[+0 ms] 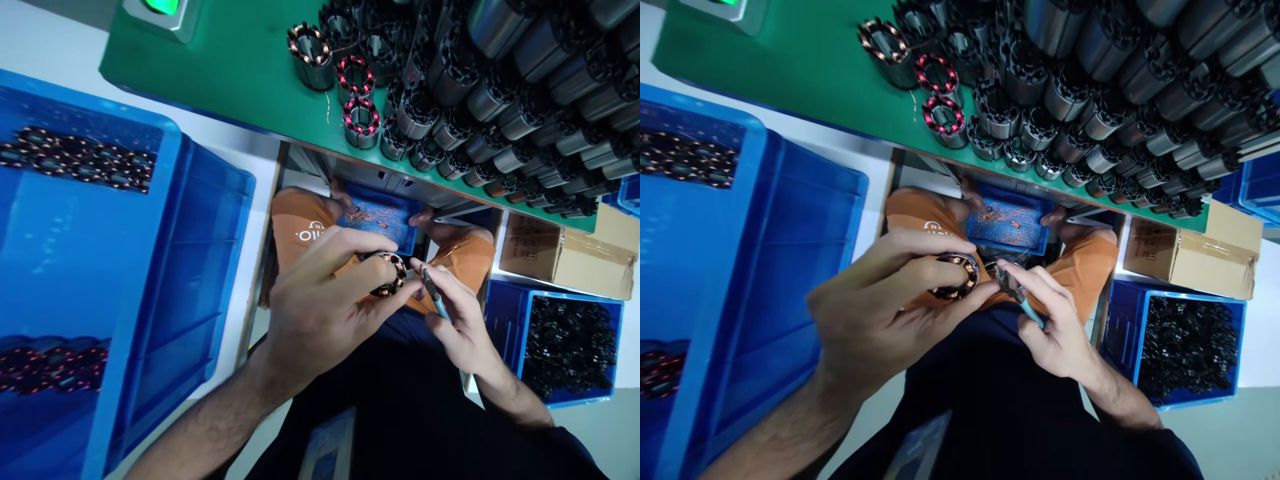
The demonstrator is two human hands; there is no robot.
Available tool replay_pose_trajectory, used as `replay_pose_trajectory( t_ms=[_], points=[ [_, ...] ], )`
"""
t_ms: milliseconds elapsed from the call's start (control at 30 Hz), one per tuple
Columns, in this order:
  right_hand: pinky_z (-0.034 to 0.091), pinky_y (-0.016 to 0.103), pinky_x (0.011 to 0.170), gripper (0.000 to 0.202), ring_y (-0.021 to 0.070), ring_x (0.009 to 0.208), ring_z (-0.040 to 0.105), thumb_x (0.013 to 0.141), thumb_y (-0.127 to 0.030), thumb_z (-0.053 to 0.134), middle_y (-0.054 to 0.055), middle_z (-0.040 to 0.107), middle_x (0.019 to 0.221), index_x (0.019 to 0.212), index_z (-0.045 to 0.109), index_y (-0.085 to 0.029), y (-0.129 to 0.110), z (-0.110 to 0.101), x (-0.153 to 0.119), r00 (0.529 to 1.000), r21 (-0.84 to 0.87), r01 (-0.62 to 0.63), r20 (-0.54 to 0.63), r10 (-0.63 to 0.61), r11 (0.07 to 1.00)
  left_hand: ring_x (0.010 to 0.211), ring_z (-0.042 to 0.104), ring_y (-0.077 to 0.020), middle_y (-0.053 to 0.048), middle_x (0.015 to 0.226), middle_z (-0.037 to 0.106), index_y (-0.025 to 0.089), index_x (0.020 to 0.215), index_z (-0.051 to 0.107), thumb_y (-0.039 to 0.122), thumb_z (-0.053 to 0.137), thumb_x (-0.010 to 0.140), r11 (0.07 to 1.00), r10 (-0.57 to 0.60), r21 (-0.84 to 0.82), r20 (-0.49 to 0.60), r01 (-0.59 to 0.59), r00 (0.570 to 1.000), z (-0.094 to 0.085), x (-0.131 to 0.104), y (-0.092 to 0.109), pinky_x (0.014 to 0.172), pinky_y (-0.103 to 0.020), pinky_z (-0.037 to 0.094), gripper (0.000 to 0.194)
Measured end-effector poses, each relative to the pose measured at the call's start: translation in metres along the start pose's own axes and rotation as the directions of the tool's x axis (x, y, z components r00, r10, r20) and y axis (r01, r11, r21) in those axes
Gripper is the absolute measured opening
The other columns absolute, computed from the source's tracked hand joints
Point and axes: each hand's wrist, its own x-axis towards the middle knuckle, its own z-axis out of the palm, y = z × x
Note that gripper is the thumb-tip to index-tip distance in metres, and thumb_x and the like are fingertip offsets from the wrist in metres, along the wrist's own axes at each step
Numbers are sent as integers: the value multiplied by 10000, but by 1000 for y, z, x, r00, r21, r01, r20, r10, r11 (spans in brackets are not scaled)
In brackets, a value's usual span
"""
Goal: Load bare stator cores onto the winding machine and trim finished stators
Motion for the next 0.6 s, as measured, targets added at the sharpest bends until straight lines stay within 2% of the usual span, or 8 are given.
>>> replay_pose_trajectory(
  t_ms=[167, 400, 500, 600],
  points=[
    [611, 428, 957, 829, 227, 1038, 669, 909, -77, 557, 48, 753, 1285, 1675, 539, -391, 1, 1, 1, 1000, -44, 12, -4, -12, 999, 983, 765, -257, -5, 1094, 819, 361, 923, 781, 363, 897, 938, 989, -114, -93, 36, 117, 993, 0, -4, -1, 932, -452, 644, 117],
    [591, 306, 775, 828, 146, 835, 649, 896, -25, 565, 7, 802, 1155, 1629, 608, -407, 2, 5, 0, 996, -49, 53, -76, -57, 997, 990, 766, -252, -6, 1099, 811, 358, 909, 790, 340, 892, 937, 988, -103, -115, 32, 106, 994, 0, -6, 0, 940, -454, 627, 107],
    [595, 280, 724, 683, 122, 713, 637, 932, -55, 582, 0, 784, 970, 1539, 707, -344, 5, 8, 3, 992, -25, 56, -114, -59, 998, 997, 769, -244, -4, 1090, 805, 343, 873, 786, 316, 920, 907, 977, -145, -154, 30, 147, 989, 2, -5, -1, 952, -442, 626, 140],
    [605, 297, 703, 518, 128, 656, 614, 974, -140, 595, 8, 735, 860, 1450, 766, -257, 11, 8, 10, 985, -80, -21, -173, 7, 997, 1007, 771, -222, 7, 1075, 804, 320, 893, 763, 283, 960, 851, 964, -181, -204, -20, 173, 983, 5, -3, -6, 944, -416, 633, 205]
  ],
)
